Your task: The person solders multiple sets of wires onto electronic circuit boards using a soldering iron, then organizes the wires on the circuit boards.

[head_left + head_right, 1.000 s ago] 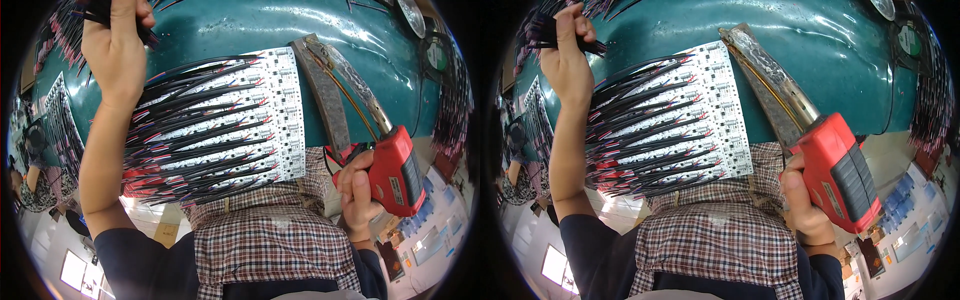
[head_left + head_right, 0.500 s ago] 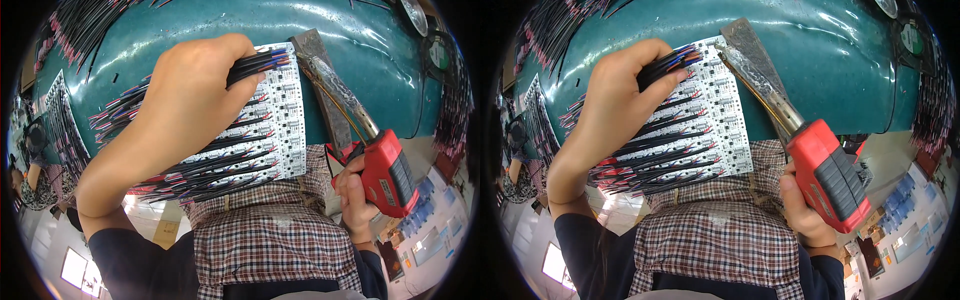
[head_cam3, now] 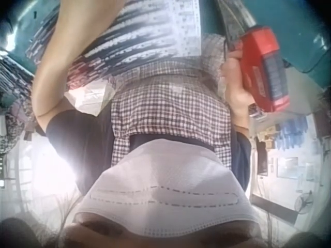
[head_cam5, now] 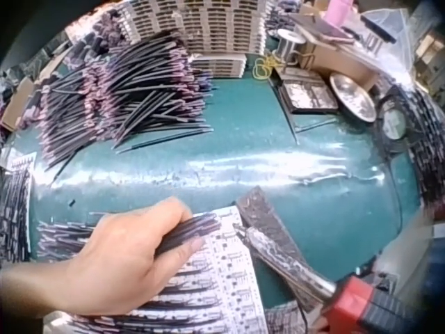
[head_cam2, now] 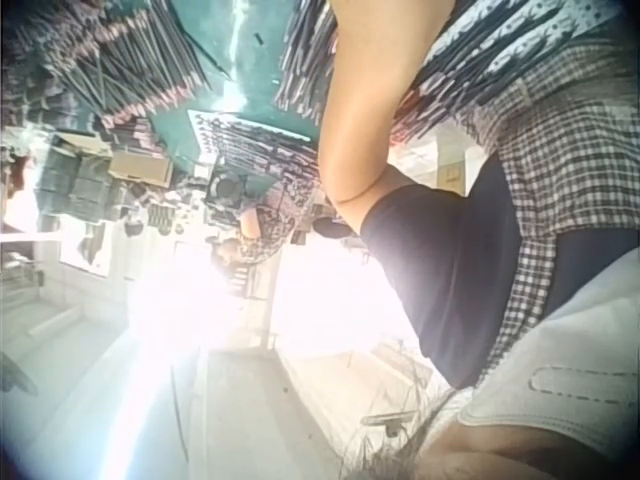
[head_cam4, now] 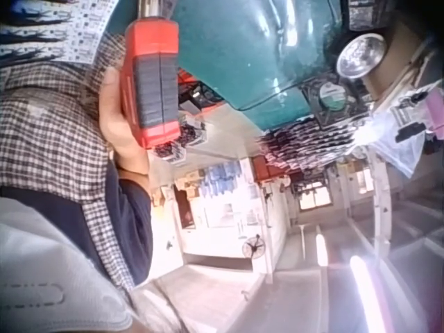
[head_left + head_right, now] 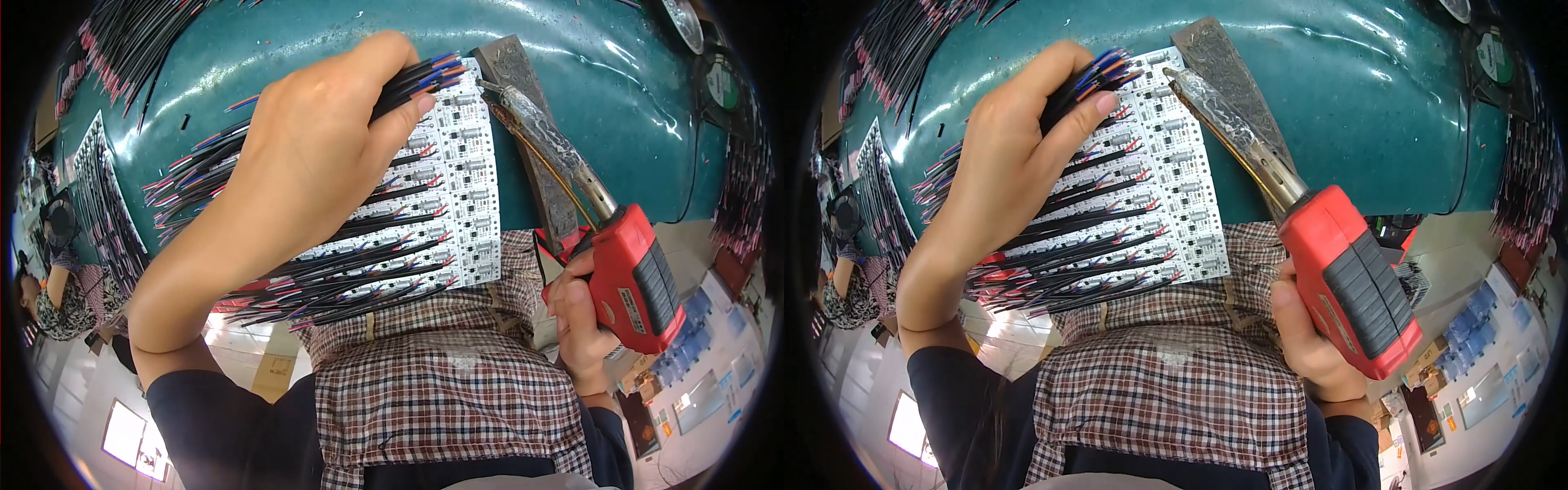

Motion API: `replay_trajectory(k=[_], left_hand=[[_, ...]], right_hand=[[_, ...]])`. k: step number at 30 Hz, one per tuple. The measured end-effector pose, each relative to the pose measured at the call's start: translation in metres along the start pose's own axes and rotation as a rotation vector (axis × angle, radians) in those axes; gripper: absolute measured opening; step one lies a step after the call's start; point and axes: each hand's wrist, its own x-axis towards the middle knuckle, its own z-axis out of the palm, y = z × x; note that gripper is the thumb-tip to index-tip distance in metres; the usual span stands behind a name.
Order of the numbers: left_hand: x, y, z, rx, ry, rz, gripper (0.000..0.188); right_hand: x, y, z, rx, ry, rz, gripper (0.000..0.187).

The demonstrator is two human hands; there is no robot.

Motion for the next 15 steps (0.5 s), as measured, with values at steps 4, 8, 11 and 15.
replay_trajectory(k=[4, 8, 11, 15], left_hand=[[-0.001, -0.006, -0.001, 0.043, -0.018, -0.017, 0.016], [0.000, -0.006, 0.006, -0.005, 0.050, -0.046, 0.016], [0.003, -0.007, 0.008, 0.088, 0.065, 0.000, 0.017], [0.001, -0.010, 0.011, 0.109, 0.112, 0.001, 0.019]], right_hand=[[0.002, -0.004, 0.004, 0.048, -0.017, 0.040, 0.018], [-0.001, 0.001, 0.006, 0.040, -0.028, 0.046, 0.021], [-0.004, -0.001, 0.005, 0.021, -0.040, 0.130, 0.027], [0.001, -0.001, 0.006, -0.125, -0.060, 0.020, 0.029]])
